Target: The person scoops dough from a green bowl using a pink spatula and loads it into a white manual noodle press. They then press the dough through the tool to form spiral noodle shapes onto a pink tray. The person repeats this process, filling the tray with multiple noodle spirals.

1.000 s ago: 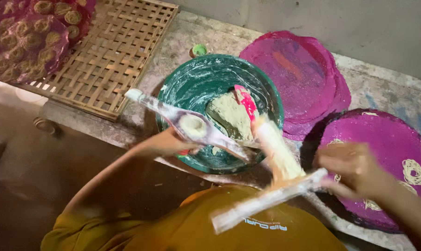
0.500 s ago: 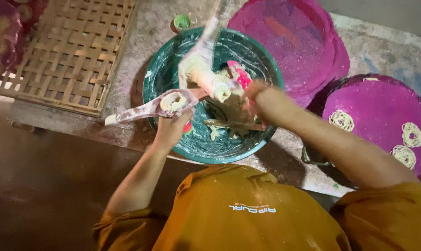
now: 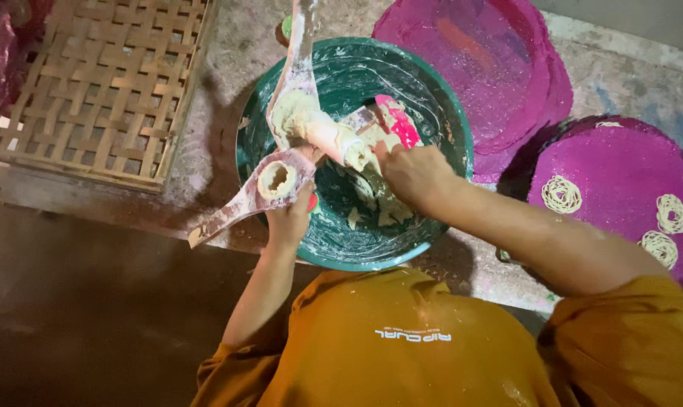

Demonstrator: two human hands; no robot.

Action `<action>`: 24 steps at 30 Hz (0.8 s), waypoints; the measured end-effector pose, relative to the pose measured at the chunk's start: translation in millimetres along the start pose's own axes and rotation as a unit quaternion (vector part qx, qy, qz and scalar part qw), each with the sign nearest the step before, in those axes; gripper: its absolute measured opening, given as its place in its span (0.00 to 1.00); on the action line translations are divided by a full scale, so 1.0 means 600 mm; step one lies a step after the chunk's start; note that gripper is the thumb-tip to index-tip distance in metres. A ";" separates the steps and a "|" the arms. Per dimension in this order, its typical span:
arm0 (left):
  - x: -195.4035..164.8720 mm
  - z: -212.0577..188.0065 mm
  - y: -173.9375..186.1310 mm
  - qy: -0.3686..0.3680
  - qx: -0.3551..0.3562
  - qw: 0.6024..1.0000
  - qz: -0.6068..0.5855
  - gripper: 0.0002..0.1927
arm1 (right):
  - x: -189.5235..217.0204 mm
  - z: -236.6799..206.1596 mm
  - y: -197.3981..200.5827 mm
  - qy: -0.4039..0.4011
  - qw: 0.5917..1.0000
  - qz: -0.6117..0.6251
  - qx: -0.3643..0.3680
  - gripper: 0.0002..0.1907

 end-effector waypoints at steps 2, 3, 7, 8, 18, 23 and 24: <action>0.003 -0.001 0.000 0.001 -0.003 1.000 -0.004 0.24 | 0.013 0.023 -0.028 0.016 1.000 -0.018 -0.007 0.24; 0.003 0.000 0.000 0.001 -0.007 1.000 -0.010 0.24 | 0.019 0.035 -0.048 0.025 0.999 -0.026 -0.010 0.27; -0.002 0.007 0.003 0.014 -0.018 0.999 -0.022 0.24 | 0.039 0.057 -0.130 0.004 0.999 -0.018 0.038 0.15; -0.012 0.009 0.001 -0.008 -0.006 1.000 -0.014 0.22 | 0.052 0.052 -0.139 0.010 0.999 -0.022 0.044 0.24; -0.104 0.048 0.000 0.023 0.031 0.999 -0.005 0.17 | -0.074 -0.116 -0.001 -0.143 0.936 0.264 0.182 0.20; -0.247 0.056 0.004 -0.281 -0.015 0.878 0.388 0.25 | -0.106 -0.194 0.127 -0.030 0.840 0.528 0.119 0.19; -0.252 0.052 -0.008 -0.268 0.028 0.904 0.334 0.24 | -0.105 -0.201 0.144 -0.049 0.827 0.548 0.114 0.18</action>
Point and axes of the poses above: each hand's wrist, its own z-axis towards the middle knuckle, its own y-axis out of the back of the hand, x = y × z, the point moved 8 cm from there along z, towards the middle knuckle, and after that the axes turned 14 degrees about z, right-handed, at the moved point
